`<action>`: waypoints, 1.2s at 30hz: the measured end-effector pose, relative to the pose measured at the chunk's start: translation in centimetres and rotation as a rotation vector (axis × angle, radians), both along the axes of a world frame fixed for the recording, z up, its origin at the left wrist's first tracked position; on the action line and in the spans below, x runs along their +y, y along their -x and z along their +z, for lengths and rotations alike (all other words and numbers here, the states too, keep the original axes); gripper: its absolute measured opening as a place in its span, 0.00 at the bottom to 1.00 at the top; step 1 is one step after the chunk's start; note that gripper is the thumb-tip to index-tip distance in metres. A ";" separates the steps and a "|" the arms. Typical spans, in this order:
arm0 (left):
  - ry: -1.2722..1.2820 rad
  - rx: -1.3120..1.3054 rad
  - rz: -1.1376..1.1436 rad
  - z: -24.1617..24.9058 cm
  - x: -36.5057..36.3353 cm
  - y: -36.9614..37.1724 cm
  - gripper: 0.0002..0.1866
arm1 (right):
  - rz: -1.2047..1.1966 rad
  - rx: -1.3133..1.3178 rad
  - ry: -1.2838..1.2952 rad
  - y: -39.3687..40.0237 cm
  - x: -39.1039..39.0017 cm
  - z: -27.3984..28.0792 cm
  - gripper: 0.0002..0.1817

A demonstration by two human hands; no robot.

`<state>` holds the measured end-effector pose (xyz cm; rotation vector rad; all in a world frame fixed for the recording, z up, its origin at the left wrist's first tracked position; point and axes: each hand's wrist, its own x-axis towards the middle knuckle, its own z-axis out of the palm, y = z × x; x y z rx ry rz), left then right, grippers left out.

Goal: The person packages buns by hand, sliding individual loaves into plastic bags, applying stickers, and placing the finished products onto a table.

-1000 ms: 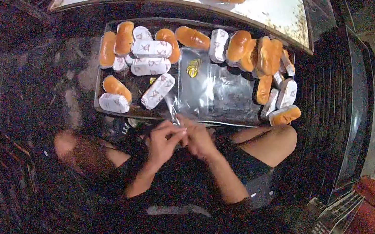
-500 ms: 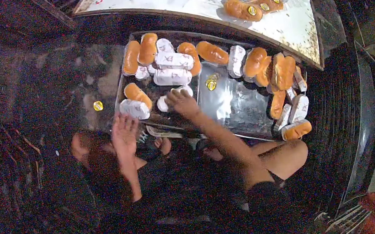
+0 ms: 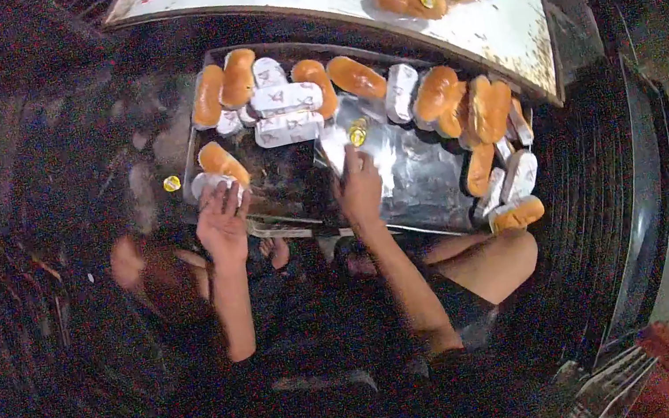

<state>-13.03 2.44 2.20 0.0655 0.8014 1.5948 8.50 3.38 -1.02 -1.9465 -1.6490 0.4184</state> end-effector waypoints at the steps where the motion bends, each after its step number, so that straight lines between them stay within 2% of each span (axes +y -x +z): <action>1: 0.012 0.043 0.008 0.2 -0.1 -0.1 0.23 | 0.019 -0.154 -0.002 0.0 0.9 -0.5 0.26; 2: 0.009 0.043 0.001 0.4 -0.1 -0.3 0.23 | 0.043 -0.309 -0.005 0.0 1.3 -1.4 0.28; 4: 0.023 0.128 -0.004 0.6 0.1 -0.5 0.24 | 0.283 -0.192 0.189 -0.8 0.8 -5.9 0.28; 5: 0.022 0.128 -0.003 0.6 0.0 -0.3 0.24 | 0.214 0.029 0.357 -0.8 0.8 -5.2 0.27; 6: -0.018 0.127 -0.009 0.4 -0.1 0.0 0.25 | 0.217 0.028 0.357 -1.1 0.6 -4.4 0.27; 8: -0.053 0.126 -0.004 0.1 0.0 0.7 0.26 | -0.025 0.633 0.368 -2.9 -0.3 -2.8 0.27; 10: -0.142 0.117 0.050 -0.4 -0.1 1.2 0.25 | 0.006 0.683 0.328 -3.7 -2.8 0.0 0.27; 12: -0.094 0.095 0.069 -0.7 0.1 0.2 0.25 | 0.278 0.793 0.295 -2.9 -5.4 1.9 0.28; 14: -0.142 -0.015 -0.184 -0.5 -0.6 -2.7 0.24 | 0.315 0.904 0.361 -0.9 -6.1 5.5 0.28; 15: 0.110 0.148 -0.275 1.9 -0.8 -4.9 0.25 | 0.172 0.916 0.375 0.1 -5.9 6.7 0.27; 16: -0.097 0.037 -0.351 0.8 -1.5 -5.1 0.26 | 0.158 0.917 0.375 0.7 -6.1 7.2 0.27; 18: -0.069 -0.051 -0.343 2.1 -1.8 -5.4 0.26 | 0.071 0.782 0.194 1.9 -6.3 7.6 0.26; 19: -0.063 -0.048 -0.346 1.8 -2.8 -5.9 0.26 | 0.018 0.795 0.222 2.3 -6.7 6.1 0.28; 21: 0.223 0.000 -0.329 1.0 -4.4 -7.0 0.25 | -0.018 0.822 0.186 3.8 -6.0 5.4 0.28; 22: 0.219 -0.003 -0.328 0.9 -4.0 -6.8 0.25 | -0.043 0.842 0.143 4.2 -5.5 5.2 0.29; 23: 0.131 -0.079 -0.337 1.2 -3.2 -5.8 0.27 | 0.160 0.892 0.133 4.5 -5.8 6.6 0.30; 24: 0.050 -0.153 -0.347 1.4 -2.9 -4.7 0.30 | 0.158 0.896 0.137 4.7 -6.4 7.2 0.30; 25: 0.074 -0.265 -0.375 1.7 -2.9 -3.7 0.27 | 0.248 0.827 0.113 4.8 -7.0 7.7 0.30; 26: 0.062 -0.264 -0.370 1.2 -3.2 -4.3 0.27 | 0.345 0.751 0.075 4.6 -6.7 8.0 0.30; 27: 0.127 -0.053 -0.387 0.4 -4.1 -5.5 0.23 | 0.312 0.573 0.059 3.9 -6.0 7.9 0.31; 28: 0.200 0.160 -0.402 0.1 -5.3 -6.7 0.19 | 0.303 0.475 0.169 2.9 -5.1 7.1 0.24; 29: 0.328 0.237 -0.511 2.4 -5.9 -7.7 0.21 | 0.273 0.493 0.185 1.7 -3.9 5.7 0.14; 30: 0.270 0.104 -0.660 1.4 -6.2 -7.5 0.22 | 0.074 0.603 0.253 0.3 -2.1 6.2 0.10; 31: 0.146 0.301 -0.820 1.3 -5.8 -7.5 0.22 | 0.097 0.440 0.041 -1.6 0.5 8.4 0.09; 32: 0.026 0.497 -0.978 1.3 -5.6 -7.6 0.23 | 0.019 0.475 0.026 -3.0 2.9 10.0 0.09; 33: 0.032 0.499 -0.984 1.5 -5.3 -7.8 0.23 | -0.008 0.572 -0.127 -3.7 4.9 12.5 0.09; 34: -0.176 0.926 -1.064 1.9 -4.6 -8.2 0.24 | 0.088 0.561 -0.324 -4.5 6.5 13.9 0.12; 35: -0.403 1.358 -1.106 2.2 -3.7 -8.7 0.25 | 0.168 0.608 -0.549 -3.9 7.7 15.2 0.19; 36: -0.409 1.361 -1.106 1.7 -2.8 -9.1 0.25 | 0.167 0.607 -0.555 -4.1 7.1 14.7 0.19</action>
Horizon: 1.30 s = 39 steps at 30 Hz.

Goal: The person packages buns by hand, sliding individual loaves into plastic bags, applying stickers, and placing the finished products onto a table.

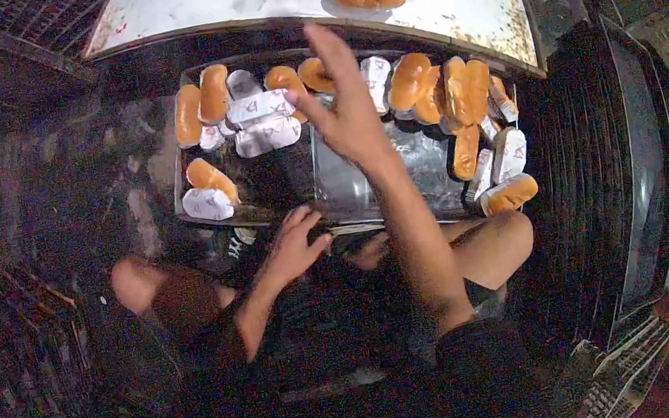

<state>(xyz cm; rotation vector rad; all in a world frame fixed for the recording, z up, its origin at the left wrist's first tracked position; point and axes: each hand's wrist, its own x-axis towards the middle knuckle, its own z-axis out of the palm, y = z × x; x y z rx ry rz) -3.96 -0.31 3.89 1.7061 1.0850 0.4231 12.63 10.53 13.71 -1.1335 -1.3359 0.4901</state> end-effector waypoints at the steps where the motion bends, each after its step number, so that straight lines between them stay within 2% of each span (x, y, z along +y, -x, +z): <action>1: -0.186 0.234 -0.123 -1.5 1.2 -0.4 0.29 | 0.044 -0.075 0.101 -0.1 -1.0 -1.3 0.22; 2: -0.375 0.468 -0.239 -3.2 2.3 -0.7 0.33 | 0.089 -0.154 0.198 -0.1 -2.1 -2.9 0.25; 4: -0.442 0.438 -0.171 -5.4 3.5 -0.7 0.33 | 0.065 -0.090 0.598 0.5 -7.2 -7.7 0.24; 5: -0.453 0.437 -0.198 -5.6 3.8 -0.9 0.34 | 0.133 -0.062 0.660 0.1 -10.0 -12.1 0.22; 6: -0.458 0.436 -0.230 -5.8 4.0 -1.3 0.34 | 0.130 -0.020 0.662 0.2 -12.8 -13.3 0.21; 7: -0.521 0.317 -0.129 -5.7 3.8 -1.6 0.30 | 0.105 0.040 0.715 0.1 -14.8 -13.3 0.20; 8: -0.507 0.319 -0.142 -5.5 3.7 -1.9 0.30 | 0.098 0.049 0.730 -0.2 -16.4 -13.5 0.20; 10: -0.473 0.290 -0.072 -5.2 4.5 -2.5 0.23 | -0.030 0.297 0.989 -1.3 -18.1 -14.1 0.20; 11: -0.418 0.221 -0.040 -4.7 4.7 -2.9 0.18 | -0.072 0.281 0.987 -1.9 -18.2 -14.2 0.19; 12: -0.416 0.219 -0.054 -4.2 4.8 -3.4 0.18 | -0.085 0.289 0.987 -2.3 -17.9 -14.2 0.19; 14: -0.397 0.203 0.018 -2.9 4.6 -4.7 0.17 | -0.224 0.085 0.769 -3.2 -16.7 -13.7 0.19; 16: -0.429 0.184 0.002 -1.9 4.4 -5.6 0.16 | -0.172 0.077 0.748 -4.0 -14.7 -13.6 0.19; 18: -0.454 0.160 -0.009 -1.8 3.8 -6.7 0.15 | -0.251 -0.676 0.538 -3.9 -12.9 -16.7 0.22; 19: -0.540 0.149 -0.060 -1.9 3.4 -7.1 0.14 | -0.253 -0.676 0.538 -3.5 -12.3 -18.7 0.22; 20: -0.623 0.140 -0.112 -2.0 3.1 -7.3 0.14 | -0.097 -0.812 0.654 -2.8 -11.8 -20.8 0.23; 21: -0.560 0.136 -0.122 -2.2 2.8 -7.3 0.15 | 0.066 -0.941 0.765 -2.3 -11.6 -22.0 0.24; 24: -0.525 0.175 -0.115 -2.4 1.8 -6.2 0.17 | 0.118 -0.922 0.709 -1.0 -11.7 -21.5 0.24; 25: -0.524 0.181 -0.112 -2.5 1.4 -5.7 0.17 | 0.304 -0.914 0.893 -1.1 -11.9 -20.8 0.24; 26: -0.503 0.220 -0.153 -2.6 0.9 -4.9 0.18 | 0.311 -0.910 0.896 -0.9 -12.3 -19.9 0.24; 28: -0.480 0.264 -0.199 -3.3 0.0 -4.0 0.18 | 0.566 -0.620 1.023 -0.8 -13.4 -18.6 0.23; 29: -0.524 0.295 -0.224 -4.2 -0.6 -3.6 0.19 | 0.515 -0.514 0.908 -1.1 -13.9 -16.9 0.21; 30: -0.566 0.325 -0.248 -4.9 -1.1 -3.3 0.20 | 0.522 -0.511 0.912 -1.3 -14.3 -16.5 0.21; 32: -0.550 0.332 -0.207 -6.6 -1.5 -3.2 0.21 | 0.238 -0.336 0.573 -1.9 -15.1 -15.9 0.17; 34: -0.382 0.429 -0.460 -8.3 -0.7 -3.4 0.21 | 0.181 -0.393 0.593 -2.3 -15.6 -13.5 0.17; 36: -0.380 0.395 -0.403 -8.0 -0.1 -3.8 0.23 | 0.123 -0.119 0.843 -2.6 -17.1 -12.8 0.15; 37: -0.311 0.448 -0.366 -7.8 0.3 -4.1 0.23 | 0.140 -0.186 0.683 -2.8 -18.1 -13.8 0.16; 38: -0.240 0.500 -0.330 -7.1 0.7 -4.4 0.23 | 0.138 -0.193 0.687 -2.8 -19.2 -14.0 0.16; 39: -0.299 0.511 -0.350 -6.1 1.2 -4.2 0.21 | 0.155 -0.131 0.788 -2.6 -20.0 -14.1 0.15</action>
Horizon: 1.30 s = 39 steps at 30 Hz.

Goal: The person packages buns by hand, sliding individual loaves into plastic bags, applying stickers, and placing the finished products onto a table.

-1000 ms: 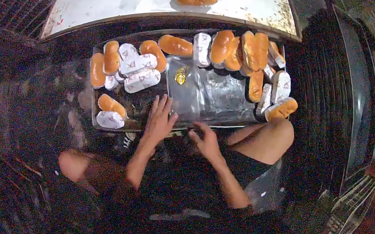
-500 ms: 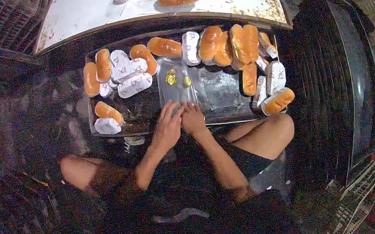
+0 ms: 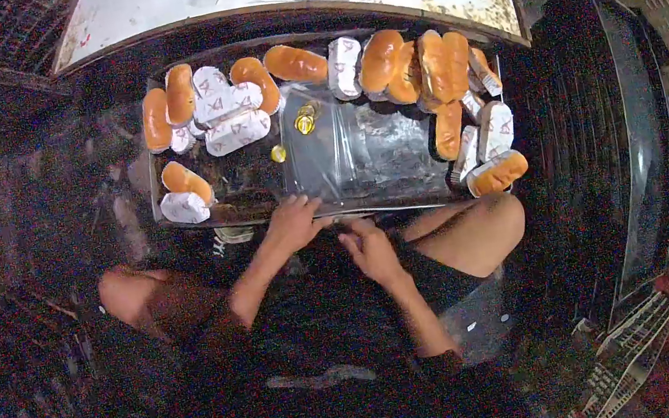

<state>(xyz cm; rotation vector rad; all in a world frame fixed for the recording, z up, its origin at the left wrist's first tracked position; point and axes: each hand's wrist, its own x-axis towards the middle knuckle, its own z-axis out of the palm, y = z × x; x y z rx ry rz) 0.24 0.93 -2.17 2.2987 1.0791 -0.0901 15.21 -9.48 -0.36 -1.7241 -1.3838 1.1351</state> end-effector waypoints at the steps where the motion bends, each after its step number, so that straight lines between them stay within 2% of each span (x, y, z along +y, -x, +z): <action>1: -0.003 -0.005 0.006 -0.6 0.4 0.3 0.21 | -0.010 0.053 0.102 0.2 -0.5 0.0 0.15; 3: -0.118 0.011 -0.118 -1.6 0.9 1.3 0.20 | -0.004 0.061 0.093 1.0 -0.3 0.5 0.15; 4: -0.119 0.034 -0.085 -2.0 0.9 1.9 0.17 | 0.042 0.049 0.108 1.4 -0.1 0.7 0.16; 5: -0.114 0.036 -0.081 -2.1 1.2 2.7 0.17 | 0.087 0.038 0.125 1.8 -0.1 0.8 0.16; 7: 0.002 0.062 -0.171 -2.3 2.4 4.3 0.10 | 0.065 0.060 0.044 2.7 -0.4 -0.2 0.15; 9: -0.054 -0.039 -0.106 -1.0 2.6 4.9 0.08 | 0.142 0.107 0.189 3.5 0.5 1.1 0.09; 10: 0.009 -0.186 0.036 0.7 2.4 4.8 0.08 | 0.154 0.100 0.183 4.1 1.1 1.5 0.09; 12: 0.049 -0.405 0.273 2.9 1.2 4.2 0.07 | -0.022 -0.039 0.085 5.4 1.8 2.1 0.09; 13: 0.258 -0.479 0.365 3.9 0.5 3.8 0.06 | -0.006 -0.043 0.081 5.7 2.2 2.1 0.09; 15: 0.270 -0.519 0.348 3.7 -0.5 3.7 0.07 | -0.153 -0.001 0.046 6.3 2.9 2.0 0.09; 16: 0.262 -0.525 0.359 3.7 -0.7 3.6 0.07 | -0.116 -0.018 -0.144 6.4 2.9 1.6 0.07; 17: 0.242 -0.603 0.482 3.8 -0.7 3.5 0.07 | -0.104 -0.021 -0.151 6.5 3.3 2.1 0.07; 18: 0.222 -0.682 0.604 3.9 -0.7 3.4 0.07 | -0.142 0.216 0.091 6.5 3.6 3.0 0.11; 20: 0.122 -0.713 0.585 5.0 -1.0 3.2 0.06 | -0.165 0.598 0.530 5.3 5.2 4.1 0.22; 21: 0.028 -0.734 0.558 6.0 -1.2 3.0 0.05 | -0.124 0.753 0.426 4.3 6.6 4.5 0.22; 22: 0.207 -0.772 0.593 8.7 -1.4 2.8 0.05 | -0.172 0.782 0.412 3.8 8.1 4.3 0.24; 23: 0.212 -0.777 0.600 7.9 -1.7 2.6 0.05 | -0.217 0.809 0.395 3.6 9.4 4.3 0.26; 25: 0.042 -1.039 0.771 5.6 -1.4 2.6 0.18 | -0.399 1.267 0.007 7.7 11.2 4.9 0.30; 26: 0.186 -1.263 0.938 6.2 -0.9 2.7 0.32 | -0.398 1.472 0.019 8.9 11.4 6.7 0.31; 27: 0.402 -1.546 1.244 4.9 -0.3 2.9 0.35 | -0.418 1.604 0.090 10.3 10.9 6.1 0.29; 29: 1.146 -1.924 1.193 4.0 0.5 7.6 0.29 | -0.305 1.771 0.439 13.0 9.9 5.4 0.26; 30: 1.083 -1.780 1.240 2.8 0.7 10.5 0.27 | -0.286 1.778 0.435 12.9 10.5 2.8 0.26; 31: 1.017 -1.624 1.281 1.8 0.9 12.8 0.26 | 0.090 1.130 0.325 12.8 11.4 -1.3 0.23; 32: 0.816 -1.733 1.391 2.7 1.7 13.7 0.22 | 0.400 0.457 0.191 13.2 12.3 -3.5 0.21; 33: 0.612 -1.829 1.502 3.7 2.1 14.3 0.19 | 0.176 -0.088 -0.383 14.4 14.3 -3.0 0.21; 34: 0.626 -1.902 1.492 4.0 2.3 15.3 0.20 | 0.206 -0.729 -0.397 14.8 17.2 0.8 0.23; 35: 0.644 -1.978 1.481 4.3 2.4 16.0 0.21 | 0.350 -1.019 -0.732 13.5 20.5 -4.2 0.23; 36: 0.646 -1.974 1.483 4.9 2.4 15.8 0.21 | 0.549 -1.155 -0.857 12.4 23.9 -6.8 0.21; 37: 0.736 -2.090 1.306 5.8 2.3 15.6 0.23 | 0.537 -1.045 -0.908 11.3 25.9 -8.5 0.20; 38: 0.820 -2.189 1.123 6.6 2.4 15.7 0.24 | 0.577 -1.090 -0.823 11.8 27.1 -8.4 0.20; 39: 0.809 -2.221 1.104 7.1 2.4 15.5 0.27 | 0.549 -1.015 -0.746 12.4 27.0 -8.3 0.19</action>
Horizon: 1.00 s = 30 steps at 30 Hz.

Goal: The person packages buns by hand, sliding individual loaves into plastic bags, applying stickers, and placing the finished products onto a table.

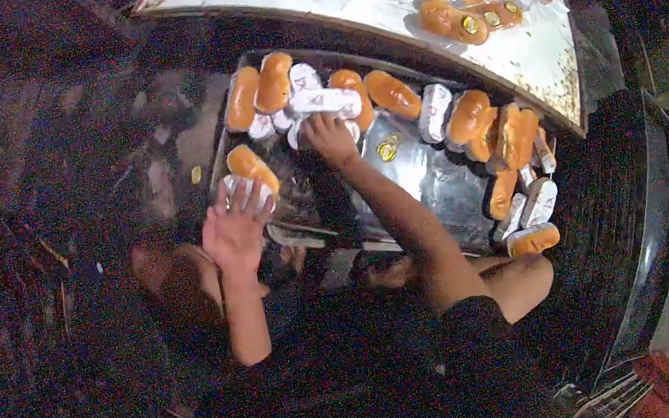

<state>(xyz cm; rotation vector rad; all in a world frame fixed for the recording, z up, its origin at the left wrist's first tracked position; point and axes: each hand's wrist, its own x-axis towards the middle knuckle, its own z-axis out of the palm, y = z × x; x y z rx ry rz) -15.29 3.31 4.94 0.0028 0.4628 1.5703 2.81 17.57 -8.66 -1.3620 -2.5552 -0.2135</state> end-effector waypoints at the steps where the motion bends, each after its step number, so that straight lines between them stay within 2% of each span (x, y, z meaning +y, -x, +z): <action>1: 0.029 -0.029 -0.003 0.2 -0.1 0.2 0.26 | -0.062 0.045 0.146 0.3 -0.9 0.0 0.19; 2: 0.046 -0.058 -0.011 0.2 0.3 0.4 0.24 | -0.130 0.089 0.282 0.6 -1.8 0.5 0.19; 4: 0.087 -0.097 0.019 -0.4 0.7 0.7 0.23 | -0.210 0.556 0.865 0.0 -5.6 4.3 0.22; 6: 0.118 -0.143 0.035 -1.1 0.9 0.7 0.21 | -0.292 1.371 1.556 -1.7 -10.7 5.3 0.29; 8: 0.191 -0.186 0.135 -2.0 0.8 1.0 0.17 | -0.180 1.569 1.614 -3.2 -15.5 8.2 0.32; 10: 0.183 -0.121 0.118 -2.2 0.3 -1.1 0.20 | -0.070 1.622 1.689 -3.1 -17.9 10.7 0.32; 11: 0.110 -0.018 0.027 -1.5 0.1 -2.9 0.22 | -0.082 1.681 1.622 -2.2 -17.8 12.9 0.30; 12: 0.030 0.076 -0.065 -1.1 -0.1 -4.4 0.24 | -0.205 1.542 1.472 -1.9 -17.5 12.9 0.26; 13: 0.021 0.182 -0.096 -1.5 -0.2 -5.3 0.28 | -0.214 1.579 1.482 -2.2 -17.3 13.5 0.22; 14: 0.017 0.175 -0.119 -1.6 -0.3 -5.7 0.28 | -0.212 1.613 1.491 -2.5 -17.2 14.1 0.18; 16: 0.101 -0.014 -0.281 -1.6 -0.3 -5.7 0.26 | -0.294 1.636 1.473 -2.7 -18.5 13.2 0.11; 17: -0.001 0.047 -0.408 0.6 -1.1 -6.7 0.25 | -0.405 1.616 1.280 -2.4 -18.5 12.9 0.09; 18: 0.072 0.165 -0.413 -0.6 -1.5 -7.6 0.28 | -0.407 1.620 1.277 -2.3 -18.5 12.2 0.09; 20: 0.080 0.097 -0.379 -1.4 -1.2 -8.1 0.27 | -0.571 1.608 1.092 -2.6 -17.5 11.5 0.10; 21: 0.161 0.079 -0.268 -1.2 -1.0 -8.0 0.24 | -0.600 1.588 1.015 -2.3 -17.9 12.0 0.12; 22: 0.242 0.062 -0.155 -0.8 -0.7 -7.5 0.22 | -0.423 1.589 1.026 -2.5 -18.7 13.0 0.15; 24: 0.229 0.027 -0.125 -0.9 -0.3 -6.7 0.20 | -0.270 1.375 0.926 -2.6 -20.6 15.1 0.22; 25: 0.177 0.014 -0.247 -0.9 -0.9 -7.0 0.18 | -0.288 1.221 0.799 -2.6 -21.0 14.2 0.29; 26: 0.129 0.004 -0.374 -1.2 -1.8 -7.3 0.17 | -0.271 1.219 0.780 -2.9 -20.1 14.0 0.29; 28: 0.314 0.382 -0.410 -3.3 -4.7 -10.5 0.21 | -0.466 0.941 0.567 -3.2 -18.8 13.9 0.28; 29: 0.304 0.504 -0.410 -2.2 -5.2 -11.9 0.22 | -0.455 0.993 0.608 -4.0 -17.6 13.3 0.22; 30: 0.293 0.631 -0.413 -1.1 -5.4 -12.5 0.24 | -0.482 0.894 0.572 -5.8 -16.1 11.7 0.13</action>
